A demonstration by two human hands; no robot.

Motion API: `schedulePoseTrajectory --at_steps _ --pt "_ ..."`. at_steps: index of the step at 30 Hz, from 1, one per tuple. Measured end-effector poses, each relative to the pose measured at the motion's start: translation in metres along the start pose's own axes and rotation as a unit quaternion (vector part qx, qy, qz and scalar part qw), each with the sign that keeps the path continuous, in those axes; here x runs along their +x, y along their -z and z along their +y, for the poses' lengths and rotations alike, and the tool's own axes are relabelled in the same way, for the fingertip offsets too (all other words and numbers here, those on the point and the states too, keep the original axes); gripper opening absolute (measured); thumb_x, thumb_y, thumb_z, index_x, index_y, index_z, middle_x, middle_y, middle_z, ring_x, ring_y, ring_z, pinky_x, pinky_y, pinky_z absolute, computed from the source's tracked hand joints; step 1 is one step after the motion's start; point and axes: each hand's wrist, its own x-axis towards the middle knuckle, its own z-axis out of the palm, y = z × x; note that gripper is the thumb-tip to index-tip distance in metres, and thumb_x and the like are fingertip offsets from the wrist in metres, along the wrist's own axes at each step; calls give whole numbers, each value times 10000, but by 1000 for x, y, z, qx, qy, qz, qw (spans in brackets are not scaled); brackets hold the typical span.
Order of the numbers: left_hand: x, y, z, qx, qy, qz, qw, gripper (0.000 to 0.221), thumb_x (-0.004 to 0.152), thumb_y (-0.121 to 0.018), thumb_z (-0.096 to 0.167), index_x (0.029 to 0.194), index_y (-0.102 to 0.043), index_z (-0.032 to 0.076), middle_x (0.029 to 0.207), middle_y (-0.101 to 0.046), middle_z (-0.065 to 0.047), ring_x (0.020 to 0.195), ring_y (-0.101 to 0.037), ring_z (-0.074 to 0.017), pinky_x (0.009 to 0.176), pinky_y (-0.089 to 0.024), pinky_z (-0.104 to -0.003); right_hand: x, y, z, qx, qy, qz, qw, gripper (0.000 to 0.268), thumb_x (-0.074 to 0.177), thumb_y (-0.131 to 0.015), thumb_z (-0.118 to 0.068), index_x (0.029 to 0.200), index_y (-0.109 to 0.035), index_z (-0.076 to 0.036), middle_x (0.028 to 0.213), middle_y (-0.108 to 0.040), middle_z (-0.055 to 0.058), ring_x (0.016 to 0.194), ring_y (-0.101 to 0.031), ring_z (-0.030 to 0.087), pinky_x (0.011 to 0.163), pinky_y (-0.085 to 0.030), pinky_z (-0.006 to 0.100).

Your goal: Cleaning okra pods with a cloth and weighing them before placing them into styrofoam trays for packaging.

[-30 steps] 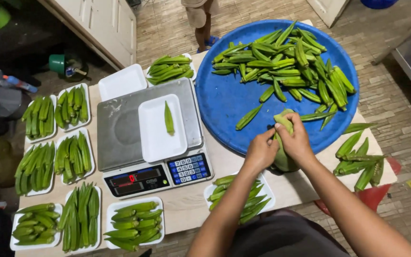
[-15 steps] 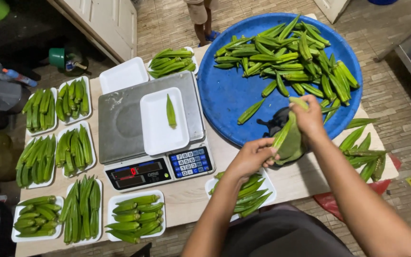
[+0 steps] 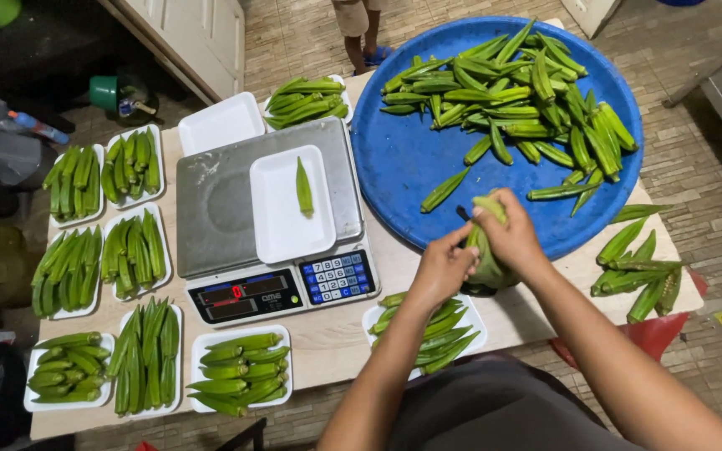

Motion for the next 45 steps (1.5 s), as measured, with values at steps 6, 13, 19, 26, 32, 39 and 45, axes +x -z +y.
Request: schedulePoseTrajectory --at_steps 6,13,19,26,32,39,45 --pt "-53 23 59 -11 -7 -114 993 476 924 -664 8 1393 -648 89 869 -702 -116 753 -675 -107 680 -600 -216 52 31 26 125 -146 19 981 158 964 -716 -252 1017 -601 -157 772 -672 64 618 -646 154 539 -499 282" --pt "6 58 39 -24 5 29 999 407 720 -893 122 1093 -743 57 838 -725 -81 686 -660 -107 611 -581 -251 23 25 12 284 -168 -137 934 145 1024 -646 -339 1022 -610 -199 815 -726 27 690 -716 125 640 -578 284" --pt "24 39 27 -261 55 84 960 406 840 -835 145 1221 -704 99 940 -698 -37 734 -639 -84 646 -594 -197 -28 24 -61 155 -91 -228 957 279 814 -794 -154 1052 -651 -125 758 -674 50 639 -619 157 557 -502 305" --pt "7 26 39 -239 54 101 964 484 1075 -566 306 1514 -486 119 963 -670 -123 798 -716 -164 680 -639 -262 -5 16 -25 89 -1 -101 991 176 962 -736 -221 1110 -656 -171 784 -598 17 711 -545 115 619 -437 260" --pt "7 5 16 -1 -44 156 987 329 1025 -581 185 1335 -669 118 990 -720 -129 842 -686 -175 669 -597 -274 -21 -12 -44 27 88 -105 990 184 994 -686 -204 1174 -686 -166 888 -642 102 852 -615 226 811 -510 390" --pt "-2 4 -11 309 -154 166 924 362 966 -646 245 1292 -705 100 978 -690 -132 957 -724 -317 815 -600 -380 13 -23 -14 -69 48 -104 991 78 965 -667 -266 961 -706 -199 667 -602 40 654 -580 194 604 -481 356" --pt "-43 12 56 491 -195 66 846 367 988 -607 247 1316 -667 94 958 -614 -123 833 -702 -353 728 -591 -454 20 -20 -15 -81 -44 -199 976 148 909 -635 -245 889 -730 -134 677 -638 89 686 -588 234 645 -471 386"
